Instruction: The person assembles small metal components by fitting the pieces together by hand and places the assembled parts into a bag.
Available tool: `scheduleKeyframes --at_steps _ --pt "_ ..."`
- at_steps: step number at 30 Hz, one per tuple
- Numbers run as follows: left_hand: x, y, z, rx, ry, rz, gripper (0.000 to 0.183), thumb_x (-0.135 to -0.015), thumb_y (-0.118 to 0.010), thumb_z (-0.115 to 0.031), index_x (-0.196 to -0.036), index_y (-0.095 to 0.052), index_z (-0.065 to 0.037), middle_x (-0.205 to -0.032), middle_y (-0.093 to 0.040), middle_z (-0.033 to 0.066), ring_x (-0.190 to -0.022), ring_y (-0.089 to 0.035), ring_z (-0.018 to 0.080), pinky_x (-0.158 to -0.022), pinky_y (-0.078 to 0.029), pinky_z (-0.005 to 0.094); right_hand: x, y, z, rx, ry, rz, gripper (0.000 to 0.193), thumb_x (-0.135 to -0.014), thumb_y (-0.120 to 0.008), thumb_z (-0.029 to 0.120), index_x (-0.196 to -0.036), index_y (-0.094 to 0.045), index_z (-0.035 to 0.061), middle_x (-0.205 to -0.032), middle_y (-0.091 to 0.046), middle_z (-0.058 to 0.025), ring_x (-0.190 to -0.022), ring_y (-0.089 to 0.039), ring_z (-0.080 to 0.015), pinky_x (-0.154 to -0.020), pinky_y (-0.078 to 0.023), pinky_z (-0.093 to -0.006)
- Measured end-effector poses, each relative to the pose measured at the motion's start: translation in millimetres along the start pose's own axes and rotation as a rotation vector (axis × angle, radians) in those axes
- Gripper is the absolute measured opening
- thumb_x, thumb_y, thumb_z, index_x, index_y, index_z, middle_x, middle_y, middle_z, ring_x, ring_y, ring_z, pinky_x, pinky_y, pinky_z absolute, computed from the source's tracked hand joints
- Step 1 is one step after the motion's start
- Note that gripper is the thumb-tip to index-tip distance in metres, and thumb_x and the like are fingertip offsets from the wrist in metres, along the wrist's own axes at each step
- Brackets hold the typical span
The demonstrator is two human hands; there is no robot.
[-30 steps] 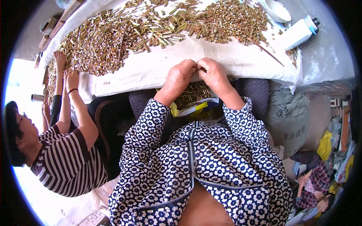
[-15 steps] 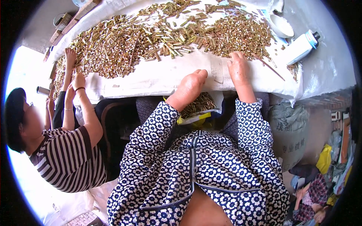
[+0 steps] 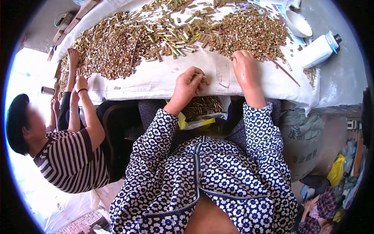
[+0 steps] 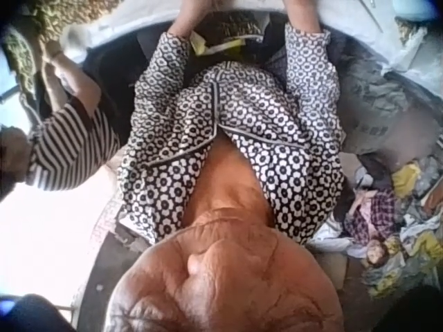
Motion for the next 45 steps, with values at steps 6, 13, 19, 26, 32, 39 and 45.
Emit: scheduleKeyframes --at_steps 6,13,19,26,32,39,45 --pt "7.8 -0.1 -12.3 0.346 -0.039 -0.093 0.008 -0.094 -0.054 -0.011 -0.096 -0.056 -0.003 -0.078 -0.061 0.0029 -0.060 -0.057 0.0078 -0.051 -0.046 0.0213 3.8 3.7 4.7 -0.037 0.021 -0.025 0.007 -0.077 -0.062 0.005 -0.084 -0.061 0.0051 -0.087 -0.062 -0.0108 -0.088 -0.059 -0.0294 -0.078 -0.048 -0.0394" --pt "-5.5 2.8 -19.9 -0.264 -0.131 -0.081 0.008 -0.092 -0.058 -0.008 -0.097 -0.059 -0.002 -0.083 -0.065 0.0033 -0.069 -0.060 0.0089 -0.057 -0.048 0.0225 11.0 14.0 13.9 -0.040 0.029 0.009 0.014 -0.076 -0.061 0.004 -0.089 -0.063 0.0054 -0.088 -0.062 -0.0109 -0.086 -0.060 -0.0296 -0.076 -0.049 -0.0392" --pt "-2.6 10.5 -6.0 0.344 -0.069 -0.118 0.012 -0.093 -0.056 -0.010 -0.102 -0.057 -0.002 -0.093 -0.066 0.0075 -0.073 -0.062 0.0112 -0.058 -0.049 0.0212 23.1 12.5 24.6 -0.299 0.052 -0.068 0.014 -0.076 -0.061 -0.001 -0.090 -0.062 0.0047 -0.089 -0.062 -0.0091 -0.079 -0.061 -0.0238 -0.069 -0.050 -0.0317" --pt "3.1 7.7 -4.9 0.526 -0.016 -0.114 0.010 -0.093 -0.057 -0.011 -0.100 -0.058 -0.003 -0.087 -0.064 0.0062 -0.070 -0.060 0.0104 -0.054 -0.047 0.0203 34.2 -4.2 40.9 -1.044 -0.120 0.222 0.013 -0.083 -0.062 -0.003 -0.094 -0.064 0.0027 -0.086 -0.060 0.0031 -0.077 -0.054 -0.0042 -0.068 -0.043 -0.0184" --pt "7.5 5.6 -4.2 0.553 -0.004 -0.109 0.009 -0.092 -0.059 -0.011 -0.097 -0.059 -0.003 -0.085 -0.064 0.0058 -0.067 -0.060 0.0104 -0.053 -0.046 0.0204 35.1 3.9 51.2 -1.159 -0.250 0.327 0.016 -0.082 -0.064 0.018 -0.092 -0.067 0.0056 -0.085 -0.065 -0.0052 -0.080 -0.061 -0.0141 -0.075 -0.047 -0.0284" --pt "10.0 2.8 -6.3 0.561 0.006 -0.112 0.010 -0.093 -0.058 -0.010 -0.096 -0.059 -0.002 -0.083 -0.064 0.0059 -0.064 -0.060 0.0100 -0.052 -0.046 0.0201 39.3 3.7 56.5 -1.158 -0.266 0.379 0.018 -0.082 -0.064 0.018 -0.093 -0.066 0.0042 -0.084 -0.066 -0.0059 -0.080 -0.061 -0.0142 -0.076 -0.047 -0.0279" --pt "11.7 0.7 -7.8 0.567 0.006 -0.101 0.010 -0.093 -0.058 -0.011 -0.096 -0.059 -0.001 -0.081 -0.064 0.0061 -0.063 -0.060 0.0102 -0.051 -0.047 0.0198 42.4 0.3 58.2 -1.212 -0.263 0.388 0.018 -0.083 -0.063 0.016 -0.094 -0.066 0.0024 -0.085 -0.067 -0.0054 -0.081 -0.061 -0.0129 -0.077 -0.047 -0.0276"
Point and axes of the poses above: each hand's wrist, its own x-axis away from the middle knuckle, its own y-axis out of the back of the hand, z = x × y, the point moved 3 cm from there along -x, towards the middle knuckle
